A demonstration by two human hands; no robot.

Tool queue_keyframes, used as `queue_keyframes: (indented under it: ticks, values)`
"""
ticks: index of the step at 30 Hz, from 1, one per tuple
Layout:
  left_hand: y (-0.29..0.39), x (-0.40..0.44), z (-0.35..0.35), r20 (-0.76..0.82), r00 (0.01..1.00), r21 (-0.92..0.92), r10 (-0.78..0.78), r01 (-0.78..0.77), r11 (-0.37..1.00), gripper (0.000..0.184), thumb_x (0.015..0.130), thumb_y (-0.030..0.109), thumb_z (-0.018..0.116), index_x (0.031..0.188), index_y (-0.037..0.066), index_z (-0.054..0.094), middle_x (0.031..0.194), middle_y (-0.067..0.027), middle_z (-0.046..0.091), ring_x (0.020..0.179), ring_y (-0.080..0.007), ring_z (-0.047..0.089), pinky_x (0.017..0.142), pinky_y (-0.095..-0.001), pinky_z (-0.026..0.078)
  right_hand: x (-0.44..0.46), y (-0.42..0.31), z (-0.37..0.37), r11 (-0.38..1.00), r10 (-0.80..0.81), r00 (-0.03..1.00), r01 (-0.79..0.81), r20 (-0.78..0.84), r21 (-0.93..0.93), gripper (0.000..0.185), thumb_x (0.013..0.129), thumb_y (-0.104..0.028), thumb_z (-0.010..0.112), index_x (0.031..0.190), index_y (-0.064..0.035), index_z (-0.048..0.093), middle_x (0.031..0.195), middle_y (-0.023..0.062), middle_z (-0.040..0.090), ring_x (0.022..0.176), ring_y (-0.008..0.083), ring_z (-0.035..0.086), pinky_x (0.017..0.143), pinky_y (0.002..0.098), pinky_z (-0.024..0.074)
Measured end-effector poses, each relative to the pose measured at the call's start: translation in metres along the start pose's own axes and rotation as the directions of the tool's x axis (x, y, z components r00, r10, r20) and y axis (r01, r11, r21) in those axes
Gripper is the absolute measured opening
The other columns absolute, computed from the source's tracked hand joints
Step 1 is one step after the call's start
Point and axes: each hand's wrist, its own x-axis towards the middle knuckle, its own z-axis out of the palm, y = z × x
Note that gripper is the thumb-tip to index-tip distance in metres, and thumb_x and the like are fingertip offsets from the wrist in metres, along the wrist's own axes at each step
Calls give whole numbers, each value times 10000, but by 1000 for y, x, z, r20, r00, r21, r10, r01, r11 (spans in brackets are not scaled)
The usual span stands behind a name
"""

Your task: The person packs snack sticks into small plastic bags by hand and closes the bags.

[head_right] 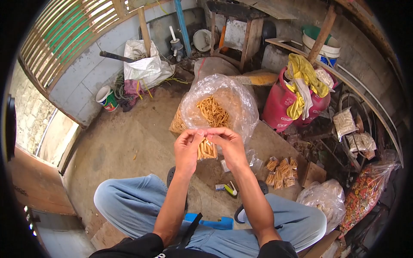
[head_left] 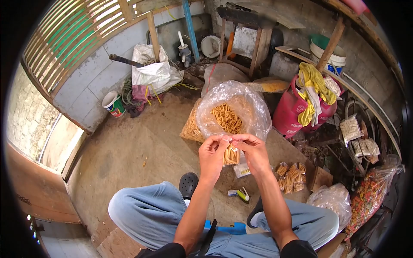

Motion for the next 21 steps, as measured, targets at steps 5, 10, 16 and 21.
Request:
queue_keyframes:
  ticks: [5, 10, 16, 21]
  values:
    - [-6, -2, 3, -47, 999, 6, 12, -12, 1000, 55, 900, 40, 613, 935, -2, 606, 909, -55, 660, 810, -74, 606, 723, -209, 488, 0, 0, 2, 999, 13, 998, -16, -68, -46, 187, 800, 12, 652, 983, 19, 689, 917, 88, 692, 843, 128, 620, 804, 260, 476]
    - [-2, -6, 10, -45, 994, 172, 101, -92, 981, 54, 908, 47, 605, 929, -2, 599, 906, -55, 658, 811, -79, 608, 734, -215, 490, 1, 3, 2, 1000, 11, 990, -8, -141, 20, 204, 825, -23, 666, 1023, 22, 682, 932, 78, 691, 832, 119, 621, 787, 252, 484]
    - [5, 0, 3, 9, 998, -31, -60, 60, 998, 77, 892, 48, 623, 937, -9, 599, 878, -31, 648, 810, -64, 593, 715, -199, 473, -9, -7, 12, 987, -123, 982, 106, -145, -121, 199, 859, -40, 658, 1043, 35, 670, 954, 83, 685, 818, 109, 623, 766, 239, 499]
    - [19, 2, -8, 140, 981, 57, -133, 126, 990, 115, 881, 44, 631, 985, -5, 621, 930, -49, 665, 833, -102, 633, 762, -242, 504, -11, -9, 11, 977, -162, 981, 145, -103, -154, 200, 864, -29, 647, 1056, 24, 669, 924, 71, 682, 812, 92, 617, 743, 224, 500]
